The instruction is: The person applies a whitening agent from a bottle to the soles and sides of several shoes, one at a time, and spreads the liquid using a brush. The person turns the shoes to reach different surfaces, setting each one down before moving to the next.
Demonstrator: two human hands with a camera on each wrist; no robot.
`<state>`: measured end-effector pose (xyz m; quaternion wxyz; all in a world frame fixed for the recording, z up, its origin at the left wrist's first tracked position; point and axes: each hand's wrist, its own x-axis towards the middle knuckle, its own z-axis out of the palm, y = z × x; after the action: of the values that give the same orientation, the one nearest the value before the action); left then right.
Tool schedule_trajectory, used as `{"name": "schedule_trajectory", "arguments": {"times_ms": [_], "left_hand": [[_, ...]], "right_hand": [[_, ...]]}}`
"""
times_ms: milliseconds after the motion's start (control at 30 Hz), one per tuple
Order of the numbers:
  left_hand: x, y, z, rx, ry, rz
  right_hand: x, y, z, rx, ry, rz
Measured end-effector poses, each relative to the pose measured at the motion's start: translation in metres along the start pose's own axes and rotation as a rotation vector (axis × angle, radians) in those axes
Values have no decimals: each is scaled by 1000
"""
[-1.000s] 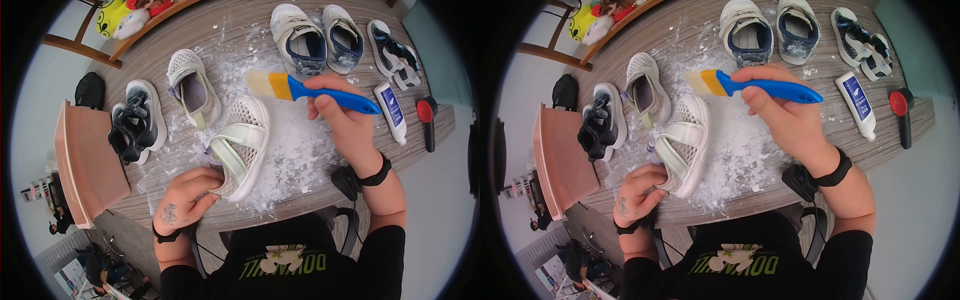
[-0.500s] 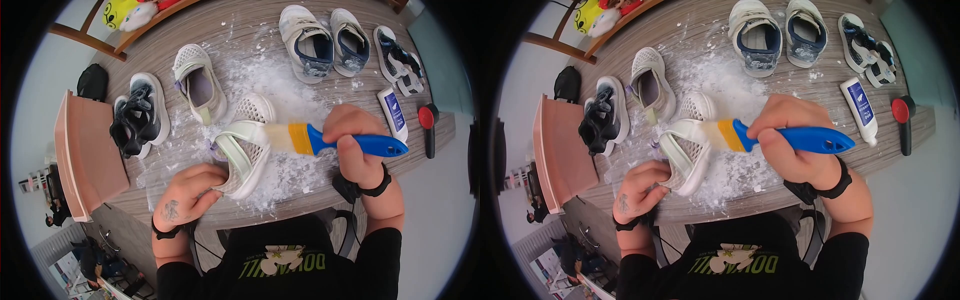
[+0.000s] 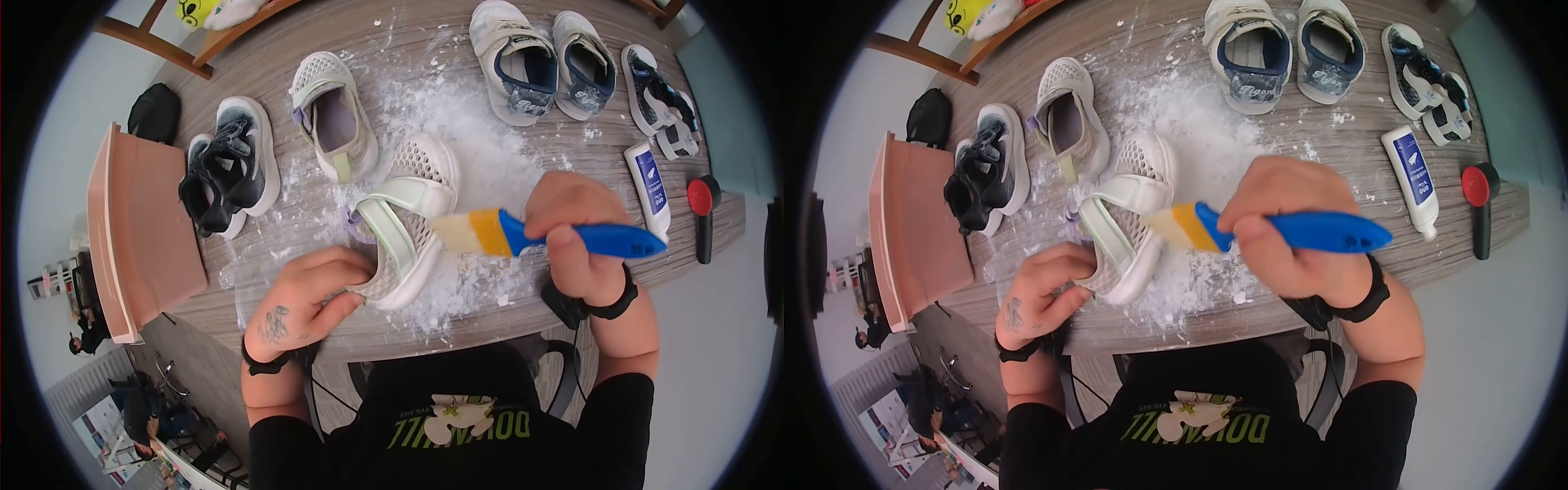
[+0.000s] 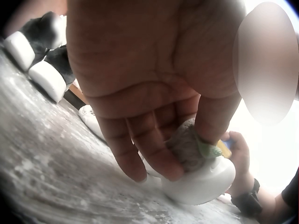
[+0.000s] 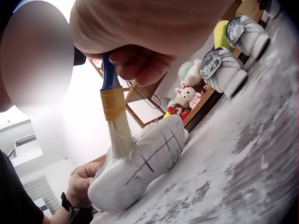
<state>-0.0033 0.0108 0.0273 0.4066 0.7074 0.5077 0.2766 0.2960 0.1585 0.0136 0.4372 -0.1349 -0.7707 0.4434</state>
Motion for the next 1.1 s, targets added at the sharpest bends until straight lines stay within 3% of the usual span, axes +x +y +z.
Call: {"name": "schedule_trajectory", "arguments": {"times_ms": [67, 167, 333, 533, 733, 833, 967, 1100], "left_hand": [[0, -1, 1, 0, 4, 3], [0, -1, 0, -7, 3, 12], [-1, -3, -1, -6, -2, 31], [-1, 0, 0, -20, -1, 15], [-1, 2, 5, 36, 32, 46], [0, 3, 7, 55, 54, 53], [1, -3, 8, 15, 66, 57], [1, -2, 8, 5, 60, 46]], "right_hand": [[-5, 8, 4, -6, 163, -2], [-8, 11, -3, 11, 243, 9], [-3, 5, 3, 69, -8, -16], [-7, 13, 2, -3, 303, -23], [-3, -7, 4, 16, -63, -71], [-4, -9, 9, 147, -58, -33], [-5, -5, 10, 54, -6, 8], [-10, -1, 14, 189, 130, 37]]}}
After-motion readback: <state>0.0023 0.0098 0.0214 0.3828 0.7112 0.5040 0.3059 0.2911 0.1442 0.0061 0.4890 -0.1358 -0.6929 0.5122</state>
